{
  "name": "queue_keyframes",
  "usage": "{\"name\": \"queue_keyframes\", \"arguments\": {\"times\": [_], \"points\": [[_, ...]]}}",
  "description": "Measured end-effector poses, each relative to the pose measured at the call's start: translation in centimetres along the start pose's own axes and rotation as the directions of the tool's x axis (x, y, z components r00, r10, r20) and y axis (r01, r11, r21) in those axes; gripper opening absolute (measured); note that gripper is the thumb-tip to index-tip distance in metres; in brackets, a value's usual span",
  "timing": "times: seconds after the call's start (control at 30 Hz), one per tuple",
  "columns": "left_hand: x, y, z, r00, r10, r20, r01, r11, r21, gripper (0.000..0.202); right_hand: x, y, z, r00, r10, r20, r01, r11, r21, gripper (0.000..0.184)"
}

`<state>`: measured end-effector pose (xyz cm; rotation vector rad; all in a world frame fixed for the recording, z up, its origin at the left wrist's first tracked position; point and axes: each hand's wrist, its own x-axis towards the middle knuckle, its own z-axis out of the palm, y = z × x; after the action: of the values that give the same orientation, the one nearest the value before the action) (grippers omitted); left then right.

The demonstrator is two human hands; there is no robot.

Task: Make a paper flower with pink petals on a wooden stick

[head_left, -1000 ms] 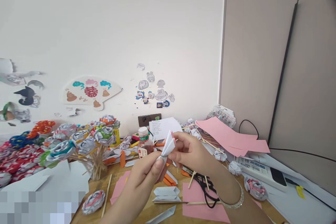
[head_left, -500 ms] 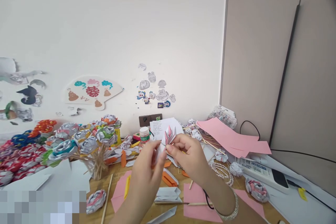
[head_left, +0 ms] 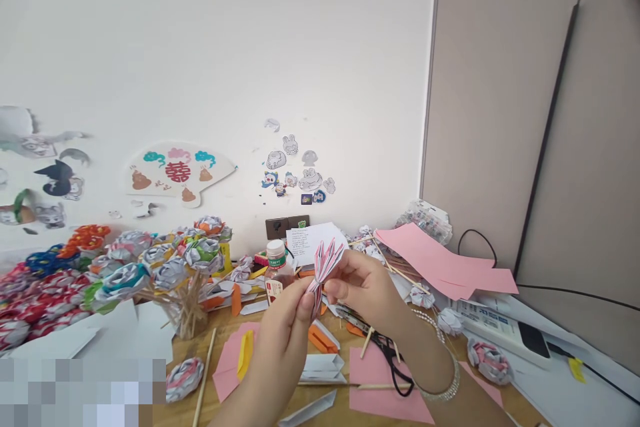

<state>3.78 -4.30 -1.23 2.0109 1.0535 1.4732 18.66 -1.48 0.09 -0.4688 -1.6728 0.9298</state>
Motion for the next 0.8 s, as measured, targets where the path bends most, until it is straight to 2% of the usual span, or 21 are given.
{"name": "queue_keyframes", "arguments": {"times": [0.1,0.2,0.37,0.53,0.67,0.8], "points": [[0.1,0.5,0.1,0.993,-0.097,0.068,0.108,0.978,-0.18,0.038,0.2,0.5,-0.4,0.999,-0.031,-0.015,0.031,0.999,-0.012,0.032],[0.2,0.8,0.2,0.969,-0.131,0.209,0.199,0.916,-0.349,0.04,0.3,0.8,-0.8,0.998,-0.048,0.032,0.049,0.999,-0.02,0.036],[0.1,0.7,0.1,0.901,-0.128,0.415,0.378,0.702,-0.604,0.034,0.2,0.9,-1.2,0.981,-0.001,0.193,-0.013,0.997,0.07,0.039],[-0.1,0.6,-0.2,0.856,-0.14,0.497,0.484,0.555,-0.676,0.03,0.1,-0.6,-1.7,0.95,-0.058,0.307,0.055,0.998,0.019,0.034],[-0.1,0.8,-0.3,0.827,-0.104,0.553,0.526,0.491,-0.694,0.029,-0.1,-1.4,-1.8,0.948,-0.111,0.297,0.157,0.978,-0.136,0.034],[-0.4,0.8,-0.2,0.795,-0.096,0.599,0.585,0.386,-0.714,0.028,-0.3,-1.4,-1.6,0.942,-0.169,0.289,0.234,0.95,-0.207,0.033]]}}
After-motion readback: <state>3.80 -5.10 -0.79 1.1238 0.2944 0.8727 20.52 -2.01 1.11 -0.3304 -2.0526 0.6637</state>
